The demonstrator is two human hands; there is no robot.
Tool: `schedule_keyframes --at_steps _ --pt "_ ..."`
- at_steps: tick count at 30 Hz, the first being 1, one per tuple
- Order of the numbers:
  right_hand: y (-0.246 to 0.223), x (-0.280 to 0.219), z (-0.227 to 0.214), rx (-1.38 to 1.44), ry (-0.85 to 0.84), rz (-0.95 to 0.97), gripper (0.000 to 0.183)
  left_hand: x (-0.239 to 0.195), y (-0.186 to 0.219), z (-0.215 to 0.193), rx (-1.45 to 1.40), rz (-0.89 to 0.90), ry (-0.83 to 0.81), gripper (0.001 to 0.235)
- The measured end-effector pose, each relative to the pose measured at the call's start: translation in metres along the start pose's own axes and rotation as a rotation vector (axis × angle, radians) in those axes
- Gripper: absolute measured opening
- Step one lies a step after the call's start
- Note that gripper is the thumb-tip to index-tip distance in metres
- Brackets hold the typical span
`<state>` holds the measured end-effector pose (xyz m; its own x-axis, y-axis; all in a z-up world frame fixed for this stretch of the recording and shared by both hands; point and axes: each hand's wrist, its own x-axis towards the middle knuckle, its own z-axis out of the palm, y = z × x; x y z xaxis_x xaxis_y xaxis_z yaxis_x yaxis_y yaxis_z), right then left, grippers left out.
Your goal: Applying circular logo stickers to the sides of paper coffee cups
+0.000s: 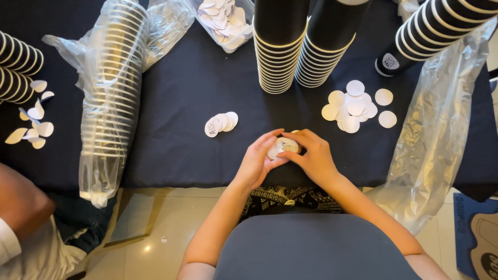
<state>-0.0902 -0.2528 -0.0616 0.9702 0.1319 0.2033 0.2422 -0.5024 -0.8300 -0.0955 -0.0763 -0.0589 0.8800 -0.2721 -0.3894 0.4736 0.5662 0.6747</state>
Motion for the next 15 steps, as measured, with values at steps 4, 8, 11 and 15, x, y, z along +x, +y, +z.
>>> schedule_keyframes --at_steps 4,8,11,15 --pt "-0.02 0.003 -0.019 -0.017 -0.007 -0.178 0.039 0.005 -0.003 0.0 -0.055 0.009 0.077 0.053" --pt "-0.015 0.009 -0.029 -0.08 0.022 -0.276 0.032 0.01 -0.005 -0.004 0.033 0.07 0.152 0.047" --pt "0.007 0.01 -0.026 -0.283 -0.011 -0.366 0.038 0.011 0.004 -0.005 0.161 0.181 0.196 0.042" --pt "0.026 0.002 -0.026 -0.431 -0.114 -0.48 0.025 0.009 0.008 -0.006 0.321 0.275 0.192 0.033"
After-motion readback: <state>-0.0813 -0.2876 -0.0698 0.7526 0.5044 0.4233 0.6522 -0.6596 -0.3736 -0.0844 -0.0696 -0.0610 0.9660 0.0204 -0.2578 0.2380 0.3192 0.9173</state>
